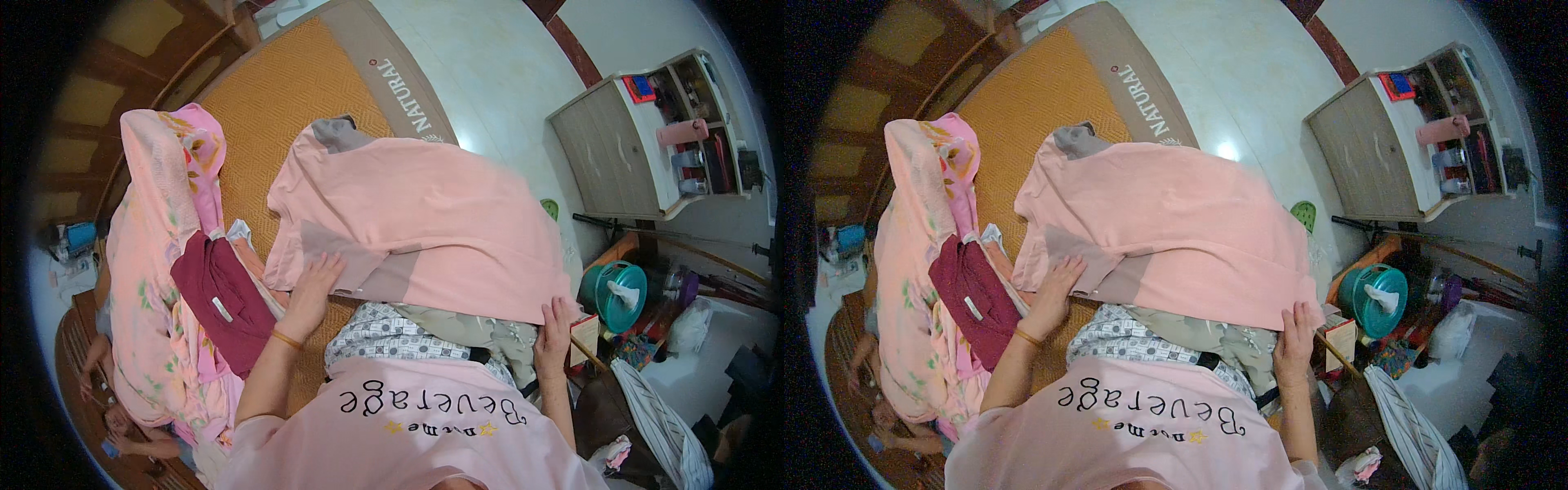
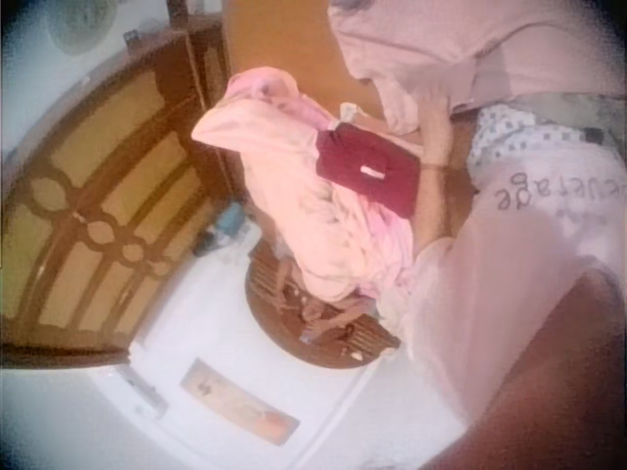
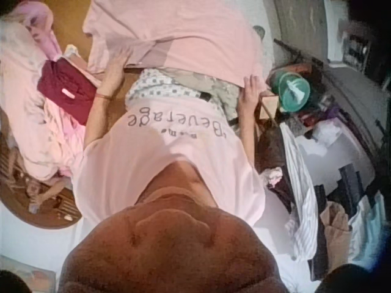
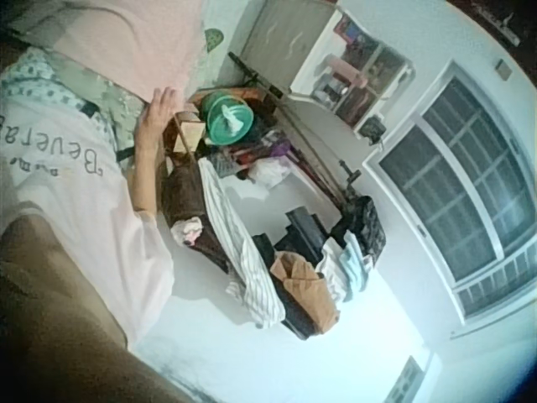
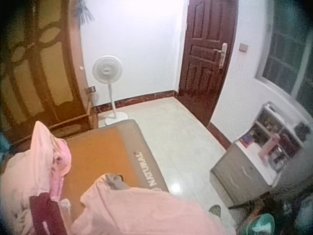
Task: The person sits on a mat and folds several garments one by one, including a pink shirt, a maroon shirt, a blue towel, and patterned pants. Each item is smoothed, folded into a compact rectangle, and stacked on the mat.
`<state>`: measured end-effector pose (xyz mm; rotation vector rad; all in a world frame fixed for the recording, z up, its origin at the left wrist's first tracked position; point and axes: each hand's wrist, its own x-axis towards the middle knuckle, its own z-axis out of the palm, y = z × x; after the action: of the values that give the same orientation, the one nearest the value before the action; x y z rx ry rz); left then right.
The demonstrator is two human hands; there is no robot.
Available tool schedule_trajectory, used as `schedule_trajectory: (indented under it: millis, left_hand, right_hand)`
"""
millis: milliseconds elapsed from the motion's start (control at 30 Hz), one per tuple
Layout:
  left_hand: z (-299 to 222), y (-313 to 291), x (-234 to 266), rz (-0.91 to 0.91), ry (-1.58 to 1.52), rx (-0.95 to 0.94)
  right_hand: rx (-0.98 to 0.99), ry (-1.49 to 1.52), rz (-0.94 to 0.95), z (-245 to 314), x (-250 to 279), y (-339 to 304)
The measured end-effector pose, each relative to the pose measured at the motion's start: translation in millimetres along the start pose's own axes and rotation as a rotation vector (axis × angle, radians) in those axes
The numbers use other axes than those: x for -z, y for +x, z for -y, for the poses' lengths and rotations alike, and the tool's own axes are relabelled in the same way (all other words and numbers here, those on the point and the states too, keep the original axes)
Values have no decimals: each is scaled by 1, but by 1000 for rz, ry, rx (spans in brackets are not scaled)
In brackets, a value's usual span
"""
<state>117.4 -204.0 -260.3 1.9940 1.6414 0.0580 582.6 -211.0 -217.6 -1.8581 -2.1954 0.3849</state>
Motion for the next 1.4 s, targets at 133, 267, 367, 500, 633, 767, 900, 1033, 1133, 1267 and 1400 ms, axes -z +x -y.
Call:
schedule_trajectory:
  millis: [133,267,367,500,633,767,900,1033,1133,1267,1400]
  left_hand:
    - [11,-3,25,89,-50,-41]
    - [39,40,58,40,-590,163]
    - [61,109,79,-490,-711,287]
    - [80,210,103,-749,-646,84]
    - [88,263,103,-328,-302,156]
    - [94,274,104,-132,76,297]
    - [96,274,123,-345,-182,193]
    - [92,270,160,-606,-741,-66]
    - [85,267,171,-597,-844,-132]
    - [81,274,152,-742,-756,-36]
    - [99,273,129,-693,-301,156]
  right_hand:
    - [-42,-68,86,-14,6,-13]
    - [-103,-100,-14,-29,24,14]
    - [-103,-96,-119,-42,30,74]
    - [32,130,-237,-25,4,177]
    - [165,315,-203,25,-44,253]
    - [226,378,-49,69,-84,280]
    - [266,339,-3,84,-98,281]
    - [135,377,22,84,-98,276]
    - [163,415,14,84,-100,278]
    - [153,352,-55,78,-108,286]
    - [66,300,-57,66,-111,290]
